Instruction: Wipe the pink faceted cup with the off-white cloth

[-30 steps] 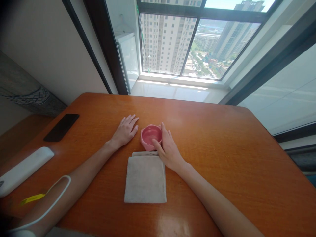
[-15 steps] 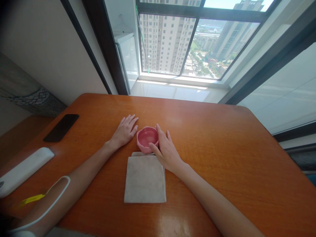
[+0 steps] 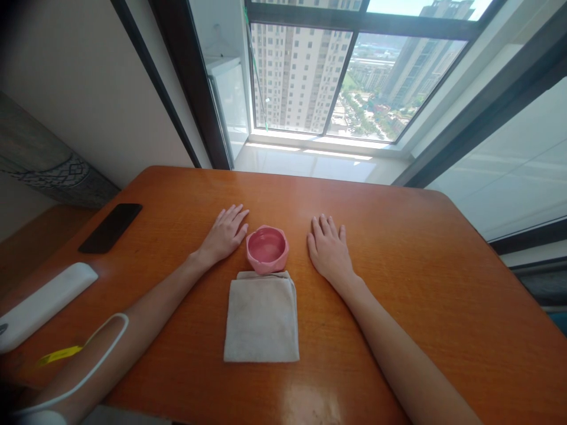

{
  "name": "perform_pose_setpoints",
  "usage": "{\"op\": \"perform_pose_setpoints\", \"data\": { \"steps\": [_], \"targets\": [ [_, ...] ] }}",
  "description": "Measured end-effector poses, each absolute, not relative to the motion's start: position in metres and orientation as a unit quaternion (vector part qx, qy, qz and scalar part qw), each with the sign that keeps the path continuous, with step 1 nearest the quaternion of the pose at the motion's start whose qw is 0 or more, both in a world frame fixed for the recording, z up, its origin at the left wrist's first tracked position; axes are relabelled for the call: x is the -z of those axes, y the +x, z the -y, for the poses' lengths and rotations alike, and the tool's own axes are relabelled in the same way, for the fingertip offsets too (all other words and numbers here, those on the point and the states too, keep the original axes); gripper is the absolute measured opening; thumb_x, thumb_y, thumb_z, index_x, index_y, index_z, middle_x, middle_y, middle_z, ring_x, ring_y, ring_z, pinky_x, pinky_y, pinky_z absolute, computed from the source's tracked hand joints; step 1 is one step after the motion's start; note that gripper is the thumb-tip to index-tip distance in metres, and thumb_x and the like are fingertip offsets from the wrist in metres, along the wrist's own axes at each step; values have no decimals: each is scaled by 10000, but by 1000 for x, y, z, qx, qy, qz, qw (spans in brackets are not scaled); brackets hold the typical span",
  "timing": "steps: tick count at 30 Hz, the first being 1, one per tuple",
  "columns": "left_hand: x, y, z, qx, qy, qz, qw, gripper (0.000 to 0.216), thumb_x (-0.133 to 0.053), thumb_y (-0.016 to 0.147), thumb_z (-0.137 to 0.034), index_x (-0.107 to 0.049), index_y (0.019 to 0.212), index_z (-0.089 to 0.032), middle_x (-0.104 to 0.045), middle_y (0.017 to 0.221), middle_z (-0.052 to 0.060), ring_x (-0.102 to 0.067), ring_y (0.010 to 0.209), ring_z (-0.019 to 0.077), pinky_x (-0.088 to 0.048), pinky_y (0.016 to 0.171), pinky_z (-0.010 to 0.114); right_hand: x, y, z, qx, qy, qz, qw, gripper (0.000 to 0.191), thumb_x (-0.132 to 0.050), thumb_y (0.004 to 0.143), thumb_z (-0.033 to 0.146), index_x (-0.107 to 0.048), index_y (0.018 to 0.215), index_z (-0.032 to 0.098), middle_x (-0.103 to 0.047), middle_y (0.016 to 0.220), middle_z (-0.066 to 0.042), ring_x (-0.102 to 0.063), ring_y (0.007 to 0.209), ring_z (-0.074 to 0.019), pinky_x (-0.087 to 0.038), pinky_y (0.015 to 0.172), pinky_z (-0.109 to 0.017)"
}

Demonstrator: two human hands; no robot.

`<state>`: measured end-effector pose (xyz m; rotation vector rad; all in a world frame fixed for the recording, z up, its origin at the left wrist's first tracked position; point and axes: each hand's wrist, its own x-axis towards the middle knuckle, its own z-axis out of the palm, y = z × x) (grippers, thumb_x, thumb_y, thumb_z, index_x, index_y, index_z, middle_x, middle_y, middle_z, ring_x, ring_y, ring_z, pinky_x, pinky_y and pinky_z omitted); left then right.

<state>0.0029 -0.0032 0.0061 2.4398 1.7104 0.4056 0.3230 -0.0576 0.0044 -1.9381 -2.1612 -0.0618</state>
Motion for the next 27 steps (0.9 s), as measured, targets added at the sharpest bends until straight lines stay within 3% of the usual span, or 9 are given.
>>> {"op": "perform_pose_setpoints", "data": {
  "steps": [10, 27],
  "targets": [
    [-6, 3, 3, -140, 810, -566, 67, 567, -424, 1134, -342, -530, 1650, -132, -441, 1796, 154, -363, 1714, 346, -259, 1443, 580, -4, 322, 56, 46, -665, 741, 79, 606, -308, 1165, 365, -495, 1688, 122, -470, 1781, -205, -422, 1662, -393, -325, 1348, -677],
    [-5, 2, 2, -145, 811, -563, 68, 572, -407, 1129, -353, -531, 1644, -137, -446, 1793, 157, -364, 1713, 351, -261, 1441, 587, -3, 323, 57, 32, -658, 743, 120, 608, -302, 1159, 380, -527, 1658, 115, -502, 1755, -220, -443, 1645, -410, -333, 1335, -705]
  ]
}}
